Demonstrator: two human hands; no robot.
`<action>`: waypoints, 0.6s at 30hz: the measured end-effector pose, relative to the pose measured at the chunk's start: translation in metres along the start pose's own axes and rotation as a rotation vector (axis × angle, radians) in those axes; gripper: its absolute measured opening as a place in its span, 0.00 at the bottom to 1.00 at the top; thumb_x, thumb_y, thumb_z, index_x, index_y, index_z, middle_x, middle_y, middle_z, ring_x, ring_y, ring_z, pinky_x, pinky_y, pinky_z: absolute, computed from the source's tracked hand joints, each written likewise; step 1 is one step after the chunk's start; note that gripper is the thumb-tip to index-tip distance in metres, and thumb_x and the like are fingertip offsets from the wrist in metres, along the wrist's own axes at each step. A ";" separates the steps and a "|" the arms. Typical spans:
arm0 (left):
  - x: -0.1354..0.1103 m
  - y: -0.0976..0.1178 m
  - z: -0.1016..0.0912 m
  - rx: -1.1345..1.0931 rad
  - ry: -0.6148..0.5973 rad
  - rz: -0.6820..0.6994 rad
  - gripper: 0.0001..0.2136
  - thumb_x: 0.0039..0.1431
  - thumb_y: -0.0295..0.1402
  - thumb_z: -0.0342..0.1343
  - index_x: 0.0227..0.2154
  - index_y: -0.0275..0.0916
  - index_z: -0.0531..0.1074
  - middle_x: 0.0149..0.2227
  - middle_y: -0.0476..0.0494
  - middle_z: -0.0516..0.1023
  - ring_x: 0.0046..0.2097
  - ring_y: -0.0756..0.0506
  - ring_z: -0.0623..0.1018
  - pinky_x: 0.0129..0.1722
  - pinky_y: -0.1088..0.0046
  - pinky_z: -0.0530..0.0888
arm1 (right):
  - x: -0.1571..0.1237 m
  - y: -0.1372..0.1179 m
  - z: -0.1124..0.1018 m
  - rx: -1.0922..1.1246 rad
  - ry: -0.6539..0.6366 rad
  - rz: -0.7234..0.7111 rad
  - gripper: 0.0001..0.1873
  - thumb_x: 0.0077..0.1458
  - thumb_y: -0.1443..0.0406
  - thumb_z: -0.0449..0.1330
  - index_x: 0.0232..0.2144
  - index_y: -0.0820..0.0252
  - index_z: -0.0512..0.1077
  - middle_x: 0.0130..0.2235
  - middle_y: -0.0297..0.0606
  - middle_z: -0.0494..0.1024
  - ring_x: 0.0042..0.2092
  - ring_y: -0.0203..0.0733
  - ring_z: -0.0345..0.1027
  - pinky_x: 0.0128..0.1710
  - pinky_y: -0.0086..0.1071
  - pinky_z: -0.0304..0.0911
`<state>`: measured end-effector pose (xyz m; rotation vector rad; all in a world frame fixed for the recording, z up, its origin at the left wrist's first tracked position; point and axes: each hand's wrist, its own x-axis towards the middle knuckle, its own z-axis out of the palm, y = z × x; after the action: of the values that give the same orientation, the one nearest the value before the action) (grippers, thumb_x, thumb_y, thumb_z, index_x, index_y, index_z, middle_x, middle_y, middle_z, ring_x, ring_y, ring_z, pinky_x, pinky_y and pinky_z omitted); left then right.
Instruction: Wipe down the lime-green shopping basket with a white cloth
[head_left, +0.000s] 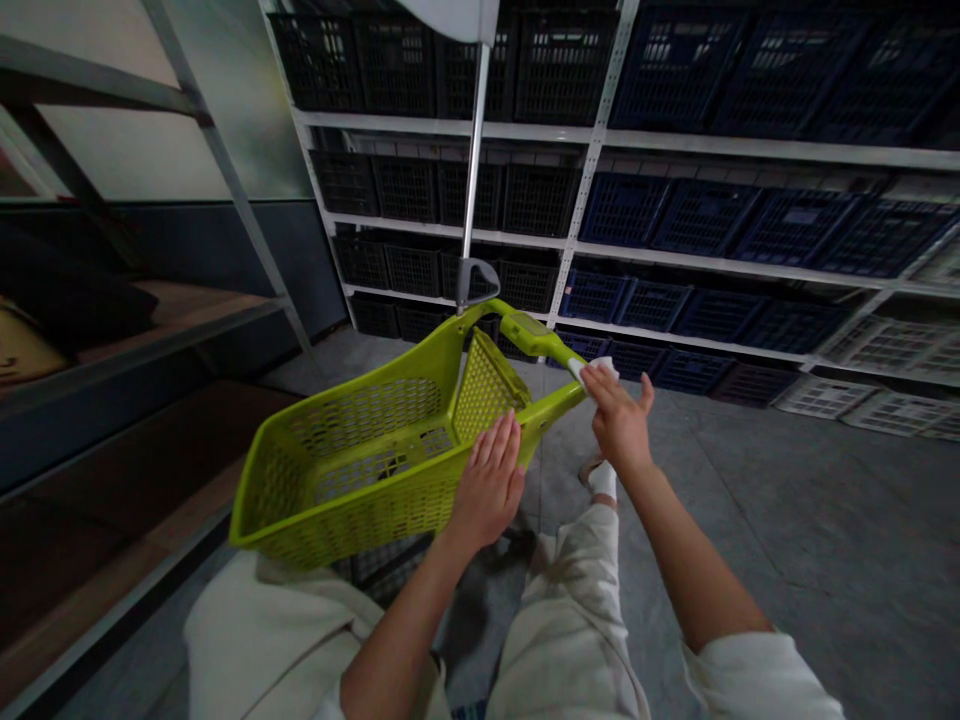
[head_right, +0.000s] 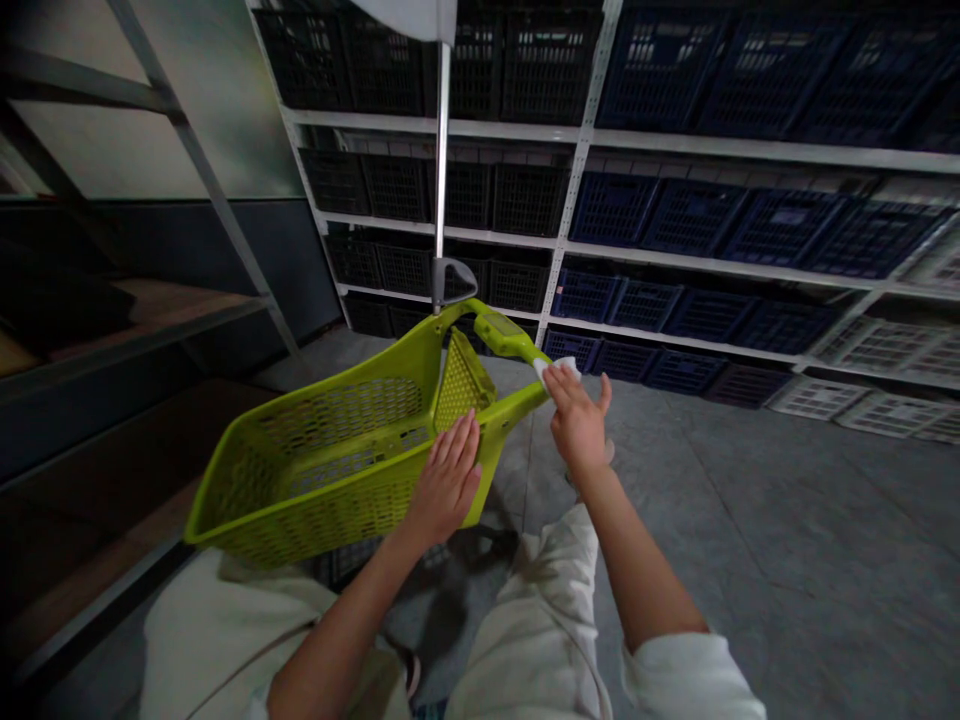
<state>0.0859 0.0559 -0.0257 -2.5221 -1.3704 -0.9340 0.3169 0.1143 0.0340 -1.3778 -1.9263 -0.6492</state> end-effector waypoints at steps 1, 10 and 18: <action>0.001 0.001 0.001 -0.003 0.002 -0.005 0.30 0.69 0.33 0.38 0.70 0.33 0.38 0.72 0.38 0.44 0.72 0.42 0.46 0.69 0.55 0.54 | 0.000 -0.002 0.002 -0.017 0.015 0.033 0.38 0.51 0.79 0.48 0.63 0.52 0.62 0.60 0.40 0.73 0.63 0.45 0.63 0.68 0.57 0.26; 0.005 0.003 0.004 -0.016 -0.007 -0.014 0.30 0.68 0.32 0.39 0.70 0.32 0.39 0.72 0.38 0.46 0.72 0.42 0.46 0.69 0.56 0.53 | -0.022 -0.063 0.005 0.107 -0.154 -0.271 0.34 0.57 0.78 0.45 0.64 0.54 0.61 0.63 0.39 0.70 0.65 0.40 0.59 0.70 0.48 0.29; 0.009 0.009 0.007 -0.027 -0.001 -0.023 0.30 0.68 0.32 0.40 0.70 0.32 0.40 0.73 0.39 0.44 0.72 0.42 0.47 0.69 0.56 0.54 | 0.004 -0.003 0.009 -0.050 -0.002 0.059 0.33 0.53 0.79 0.47 0.59 0.58 0.66 0.60 0.43 0.73 0.63 0.46 0.64 0.68 0.55 0.30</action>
<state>0.0993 0.0598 -0.0243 -2.5325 -1.3992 -0.9620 0.3107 0.1218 0.0312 -1.4607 -1.8752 -0.6718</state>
